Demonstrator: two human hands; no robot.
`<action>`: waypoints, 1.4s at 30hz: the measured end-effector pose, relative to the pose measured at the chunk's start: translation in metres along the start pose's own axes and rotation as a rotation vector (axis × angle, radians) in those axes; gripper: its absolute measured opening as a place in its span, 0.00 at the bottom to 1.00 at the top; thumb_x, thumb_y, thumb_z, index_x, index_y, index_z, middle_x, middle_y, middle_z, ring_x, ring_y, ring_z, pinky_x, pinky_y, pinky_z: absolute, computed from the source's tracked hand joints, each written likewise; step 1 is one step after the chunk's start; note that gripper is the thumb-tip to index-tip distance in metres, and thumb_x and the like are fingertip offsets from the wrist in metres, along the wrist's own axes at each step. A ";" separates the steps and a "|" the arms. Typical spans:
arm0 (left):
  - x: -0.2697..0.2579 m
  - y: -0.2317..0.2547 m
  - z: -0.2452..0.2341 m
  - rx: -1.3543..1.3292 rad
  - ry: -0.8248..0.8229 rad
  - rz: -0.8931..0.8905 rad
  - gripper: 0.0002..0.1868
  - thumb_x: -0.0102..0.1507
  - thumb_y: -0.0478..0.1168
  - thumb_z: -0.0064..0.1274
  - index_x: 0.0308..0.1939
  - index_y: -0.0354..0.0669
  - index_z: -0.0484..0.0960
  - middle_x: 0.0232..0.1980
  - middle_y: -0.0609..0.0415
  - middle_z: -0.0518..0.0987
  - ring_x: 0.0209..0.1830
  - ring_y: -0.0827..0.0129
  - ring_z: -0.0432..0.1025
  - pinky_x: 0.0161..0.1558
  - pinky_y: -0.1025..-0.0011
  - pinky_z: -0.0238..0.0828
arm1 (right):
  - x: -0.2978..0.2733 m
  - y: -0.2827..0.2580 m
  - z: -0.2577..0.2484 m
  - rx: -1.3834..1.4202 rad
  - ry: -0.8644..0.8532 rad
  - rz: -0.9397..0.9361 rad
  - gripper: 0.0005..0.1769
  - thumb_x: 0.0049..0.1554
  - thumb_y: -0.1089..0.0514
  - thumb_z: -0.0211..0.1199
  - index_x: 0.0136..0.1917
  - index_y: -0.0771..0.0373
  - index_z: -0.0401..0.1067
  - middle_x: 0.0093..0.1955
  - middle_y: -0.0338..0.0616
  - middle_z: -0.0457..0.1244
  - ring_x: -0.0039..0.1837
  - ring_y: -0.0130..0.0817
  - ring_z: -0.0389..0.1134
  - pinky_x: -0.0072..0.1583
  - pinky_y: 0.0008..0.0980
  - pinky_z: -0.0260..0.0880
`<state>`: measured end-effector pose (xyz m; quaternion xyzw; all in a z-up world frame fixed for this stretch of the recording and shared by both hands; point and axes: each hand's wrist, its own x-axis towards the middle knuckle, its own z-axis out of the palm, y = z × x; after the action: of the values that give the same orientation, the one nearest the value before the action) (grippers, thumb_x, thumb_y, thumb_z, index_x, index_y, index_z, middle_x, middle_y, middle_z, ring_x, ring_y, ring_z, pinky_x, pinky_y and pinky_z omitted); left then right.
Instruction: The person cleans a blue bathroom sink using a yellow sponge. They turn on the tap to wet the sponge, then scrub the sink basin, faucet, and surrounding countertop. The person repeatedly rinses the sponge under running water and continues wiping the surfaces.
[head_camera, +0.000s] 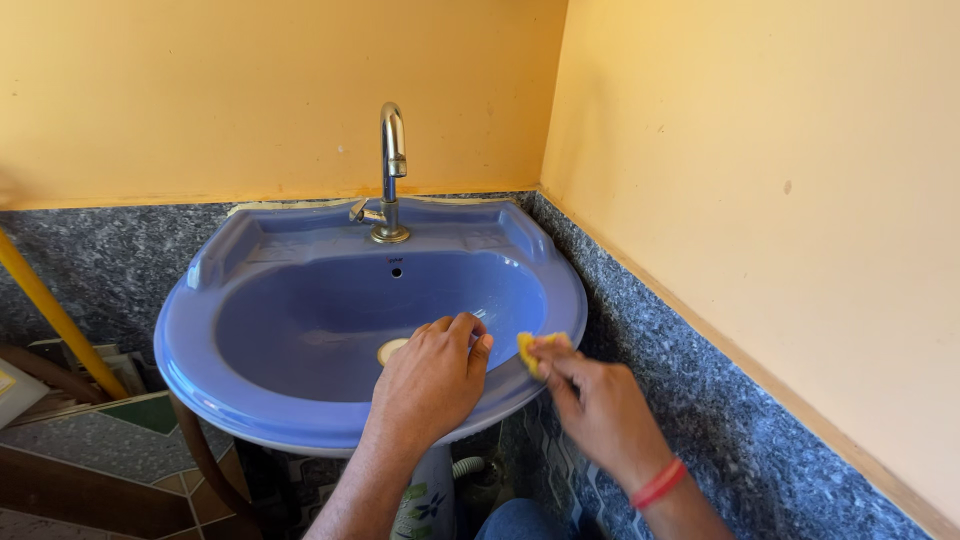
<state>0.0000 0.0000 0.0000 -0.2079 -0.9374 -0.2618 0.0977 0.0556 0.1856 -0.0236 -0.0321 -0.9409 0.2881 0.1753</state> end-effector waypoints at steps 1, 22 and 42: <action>-0.001 -0.001 0.000 -0.002 0.017 0.018 0.19 0.71 0.52 0.40 0.51 0.45 0.79 0.50 0.51 0.82 0.56 0.58 0.74 0.55 0.56 0.72 | 0.006 0.002 -0.001 -0.067 -0.113 0.211 0.18 0.68 0.47 0.52 0.64 0.48 0.77 0.53 0.47 0.74 0.51 0.40 0.79 0.59 0.36 0.78; 0.000 -0.029 -0.032 0.107 0.167 -0.048 0.16 0.68 0.52 0.45 0.50 0.48 0.80 0.51 0.51 0.82 0.54 0.55 0.76 0.53 0.56 0.74 | -0.017 0.003 0.009 0.162 0.133 -0.321 0.17 0.56 0.66 0.60 0.57 0.58 0.80 0.60 0.46 0.71 0.63 0.36 0.74 0.65 0.31 0.73; -0.027 -0.061 -0.053 0.155 0.121 -0.304 0.20 0.69 0.58 0.42 0.51 0.52 0.81 0.51 0.56 0.83 0.56 0.61 0.76 0.53 0.58 0.74 | -0.036 -0.055 0.035 0.163 0.127 -0.672 0.15 0.55 0.69 0.62 0.55 0.64 0.81 0.58 0.48 0.72 0.64 0.38 0.73 0.73 0.37 0.64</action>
<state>0.0016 -0.0849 0.0098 -0.0397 -0.9677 -0.2127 0.1291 0.0790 0.1155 -0.0306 0.2755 -0.8600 0.2858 0.3205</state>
